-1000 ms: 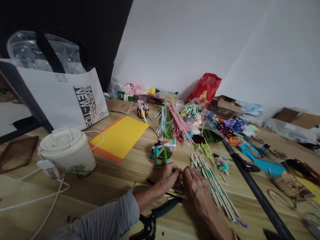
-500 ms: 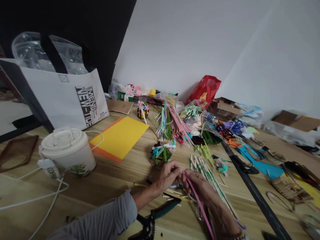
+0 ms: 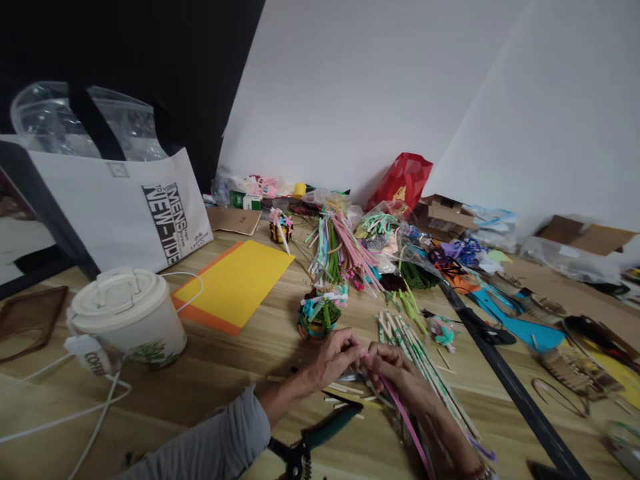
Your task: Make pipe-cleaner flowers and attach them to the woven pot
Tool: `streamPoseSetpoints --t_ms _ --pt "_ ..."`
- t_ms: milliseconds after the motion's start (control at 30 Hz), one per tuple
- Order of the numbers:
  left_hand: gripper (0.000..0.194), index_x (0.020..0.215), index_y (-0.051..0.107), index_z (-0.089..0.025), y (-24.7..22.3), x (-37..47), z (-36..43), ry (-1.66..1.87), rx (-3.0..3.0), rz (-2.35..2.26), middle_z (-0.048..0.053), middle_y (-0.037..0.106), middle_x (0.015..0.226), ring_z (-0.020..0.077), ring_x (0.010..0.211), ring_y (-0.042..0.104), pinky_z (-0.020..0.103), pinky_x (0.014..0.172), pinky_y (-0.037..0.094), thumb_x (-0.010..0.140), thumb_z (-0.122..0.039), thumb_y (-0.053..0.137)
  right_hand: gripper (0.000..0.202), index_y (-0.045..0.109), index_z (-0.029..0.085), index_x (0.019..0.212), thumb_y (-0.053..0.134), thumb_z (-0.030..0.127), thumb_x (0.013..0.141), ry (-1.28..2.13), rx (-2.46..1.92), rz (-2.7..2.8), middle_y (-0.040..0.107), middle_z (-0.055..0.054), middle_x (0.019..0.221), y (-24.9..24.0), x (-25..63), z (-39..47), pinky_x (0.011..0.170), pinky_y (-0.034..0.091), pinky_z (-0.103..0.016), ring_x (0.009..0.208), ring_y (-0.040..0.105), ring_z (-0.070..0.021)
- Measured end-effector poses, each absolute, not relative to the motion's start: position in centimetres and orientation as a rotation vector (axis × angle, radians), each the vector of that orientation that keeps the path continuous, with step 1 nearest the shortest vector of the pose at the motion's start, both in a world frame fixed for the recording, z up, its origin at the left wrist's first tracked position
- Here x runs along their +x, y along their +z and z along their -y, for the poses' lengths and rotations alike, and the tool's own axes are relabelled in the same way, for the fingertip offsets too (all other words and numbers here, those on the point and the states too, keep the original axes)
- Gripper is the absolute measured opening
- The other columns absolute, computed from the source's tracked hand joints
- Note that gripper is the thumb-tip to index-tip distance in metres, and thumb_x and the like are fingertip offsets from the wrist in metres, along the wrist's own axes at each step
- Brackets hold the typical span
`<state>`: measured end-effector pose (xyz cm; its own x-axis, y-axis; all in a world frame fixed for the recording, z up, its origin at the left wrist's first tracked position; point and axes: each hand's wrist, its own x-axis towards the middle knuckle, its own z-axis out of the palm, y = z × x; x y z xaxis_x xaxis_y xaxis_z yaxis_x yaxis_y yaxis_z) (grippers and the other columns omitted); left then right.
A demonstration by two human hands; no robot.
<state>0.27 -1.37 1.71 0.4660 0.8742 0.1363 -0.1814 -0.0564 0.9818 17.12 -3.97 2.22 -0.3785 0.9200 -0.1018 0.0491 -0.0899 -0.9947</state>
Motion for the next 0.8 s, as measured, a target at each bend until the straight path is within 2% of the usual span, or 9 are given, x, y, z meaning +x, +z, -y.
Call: streamPoseSetpoints --t_ms 167,267,333,467,567,700,800 --pt "0.020 0.064 0.055 -0.017 0.8 0.2 0.9 0.872 1.361 -0.727 -0.003 0.055 0.051 0.0120 0.047 0.051 0.023 0.048 0.036 0.071 -0.035 0.059 0.033 0.052 0.018 0.065 0.049 0.037 0.091 1.033 -1.311 1.966 0.043 0.004 0.057 3.6 16.8 4.8 0.050 0.024 -0.024 0.053 0.037 -0.0105" --pt "0.017 0.063 0.053 -0.018 0.4 0.4 0.8 0.838 1.289 -0.789 -0.003 0.052 0.047 0.0121 0.045 0.050 0.023 0.046 0.033 0.069 -0.033 0.057 0.027 0.052 0.018 0.070 0.045 0.030 0.093 0.712 -1.319 2.207 0.050 0.001 0.067 4.2 16.4 5.2 0.058 0.028 -0.026 0.061 0.045 -0.0126" --pt "0.019 0.061 0.053 -0.018 0.5 0.6 0.8 0.825 1.213 -0.806 -0.003 0.051 0.046 0.0113 0.043 0.048 0.023 0.046 0.032 0.069 -0.034 0.058 0.025 0.052 0.018 0.073 0.043 0.029 0.093 0.628 -1.319 2.230 0.052 0.000 0.072 4.2 16.3 5.3 0.061 0.030 -0.027 0.064 0.047 -0.0133" --pt "0.031 0.068 0.059 -0.015 0.9 0.7 1.2 0.866 1.056 -0.782 0.000 0.056 0.053 0.0113 0.047 0.050 0.024 0.049 0.035 0.073 -0.045 0.061 0.036 0.049 0.018 0.069 0.041 0.042 0.095 0.893 -1.350 1.990 0.047 0.002 0.063 3.7 16.7 4.7 0.054 0.029 -0.025 0.057 0.042 -0.0121" --pt "0.044 0.080 0.063 -0.013 0.8 0.7 1.4 0.837 0.973 -0.783 0.004 0.063 0.065 0.0137 0.055 0.056 0.024 0.052 0.037 0.079 -0.056 0.055 0.042 0.048 0.018 0.065 0.047 0.052 0.089 1.128 -1.310 1.813 0.042 0.004 0.058 3.1 17.3 4.1 0.050 0.026 -0.024 0.054 0.036 -0.0107" --pt "0.039 0.082 0.066 -0.012 0.2 0.5 1.4 0.823 1.048 -0.720 0.005 0.065 0.074 0.0131 0.063 0.057 0.023 0.056 0.039 0.079 -0.051 0.061 0.045 0.051 0.017 0.063 0.055 0.057 0.083 1.260 -1.223 1.696 0.043 0.004 0.057 2.3 17.8 3.6 0.049 0.026 -0.023 0.053 0.035 -0.0096" --pt "0.033 0.081 0.068 -0.012 -0.3 0.4 1.3 0.841 1.105 -0.705 0.003 0.065 0.074 0.0109 0.061 0.055 0.022 0.057 0.038 0.076 -0.044 0.067 0.046 0.054 0.017 0.064 0.058 0.059 0.081 1.318 -1.217 1.674 0.044 0.005 0.054 2.1 17.9 3.5 0.045 0.025 -0.022 0.048 0.035 -0.0082"
